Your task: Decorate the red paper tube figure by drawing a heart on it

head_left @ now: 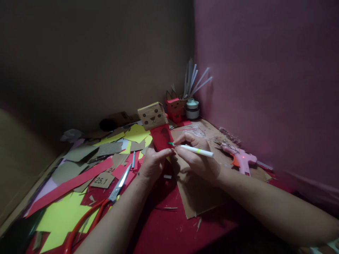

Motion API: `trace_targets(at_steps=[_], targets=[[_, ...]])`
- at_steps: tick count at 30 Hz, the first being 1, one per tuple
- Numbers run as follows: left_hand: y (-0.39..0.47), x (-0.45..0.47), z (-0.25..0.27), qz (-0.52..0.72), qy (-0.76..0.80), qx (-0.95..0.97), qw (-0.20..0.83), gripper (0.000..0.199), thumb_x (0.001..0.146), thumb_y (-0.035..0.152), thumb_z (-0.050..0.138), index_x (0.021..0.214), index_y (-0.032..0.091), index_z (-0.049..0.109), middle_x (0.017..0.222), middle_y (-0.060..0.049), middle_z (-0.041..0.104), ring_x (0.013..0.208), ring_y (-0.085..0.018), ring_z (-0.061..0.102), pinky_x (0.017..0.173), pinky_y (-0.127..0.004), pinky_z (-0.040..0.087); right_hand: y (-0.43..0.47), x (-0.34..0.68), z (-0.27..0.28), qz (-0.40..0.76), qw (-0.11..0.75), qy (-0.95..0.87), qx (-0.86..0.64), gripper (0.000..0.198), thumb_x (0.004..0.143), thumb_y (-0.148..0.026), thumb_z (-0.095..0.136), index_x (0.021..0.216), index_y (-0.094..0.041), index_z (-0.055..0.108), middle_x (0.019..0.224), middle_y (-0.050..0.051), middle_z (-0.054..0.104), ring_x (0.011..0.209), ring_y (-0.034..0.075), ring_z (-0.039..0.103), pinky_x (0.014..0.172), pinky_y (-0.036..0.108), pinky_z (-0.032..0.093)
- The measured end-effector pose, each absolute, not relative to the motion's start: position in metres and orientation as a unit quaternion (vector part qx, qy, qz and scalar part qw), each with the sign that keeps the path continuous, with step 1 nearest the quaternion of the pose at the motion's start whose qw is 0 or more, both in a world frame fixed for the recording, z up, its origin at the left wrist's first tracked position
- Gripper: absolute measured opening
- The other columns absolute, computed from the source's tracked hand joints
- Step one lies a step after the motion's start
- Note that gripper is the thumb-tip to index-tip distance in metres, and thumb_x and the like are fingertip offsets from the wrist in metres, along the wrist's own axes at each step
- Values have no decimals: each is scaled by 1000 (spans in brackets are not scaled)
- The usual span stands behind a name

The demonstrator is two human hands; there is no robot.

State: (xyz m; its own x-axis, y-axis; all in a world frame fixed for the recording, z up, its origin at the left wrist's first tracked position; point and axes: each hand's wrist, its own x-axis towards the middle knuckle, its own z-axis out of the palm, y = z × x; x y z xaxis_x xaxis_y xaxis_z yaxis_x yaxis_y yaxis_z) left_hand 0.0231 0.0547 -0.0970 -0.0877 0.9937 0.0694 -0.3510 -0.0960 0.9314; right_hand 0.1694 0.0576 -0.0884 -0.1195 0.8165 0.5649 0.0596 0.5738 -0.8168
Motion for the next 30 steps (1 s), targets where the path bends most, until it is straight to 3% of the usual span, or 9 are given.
trace_targets(at_steps=[11,19,25,30], targets=[[55,24,-97,620,383,413,545,40,56,14,87,92,18,70,82,-4,76,79,-23,72,81,-37,57,58,170,-86,318,597,-650,-346,7,77,-23,59,78,-21,66,68,-1,65,65,15,58,61,29,46],[52,22,-97,615,405,398,547,32,55,14,87,82,17,70,71,-3,73,61,-19,66,63,-32,53,57,170,-89,324,583,-667,-330,6,74,-19,58,76,-21,63,64,-3,60,60,13,54,58,28,43],[52,23,-96,616,404,395,548,34,54,14,86,83,17,70,68,-1,71,55,-17,62,59,-31,52,56,170,-88,335,572,-675,-324,5,74,-19,58,74,-21,62,64,-3,61,60,13,53,58,29,42],[53,24,-94,619,399,398,547,39,53,13,87,87,18,69,73,-1,73,61,-17,65,64,-31,54,57,171,-88,327,584,-661,-340,7,75,-22,58,78,-21,64,64,-3,61,61,14,55,58,29,44]])
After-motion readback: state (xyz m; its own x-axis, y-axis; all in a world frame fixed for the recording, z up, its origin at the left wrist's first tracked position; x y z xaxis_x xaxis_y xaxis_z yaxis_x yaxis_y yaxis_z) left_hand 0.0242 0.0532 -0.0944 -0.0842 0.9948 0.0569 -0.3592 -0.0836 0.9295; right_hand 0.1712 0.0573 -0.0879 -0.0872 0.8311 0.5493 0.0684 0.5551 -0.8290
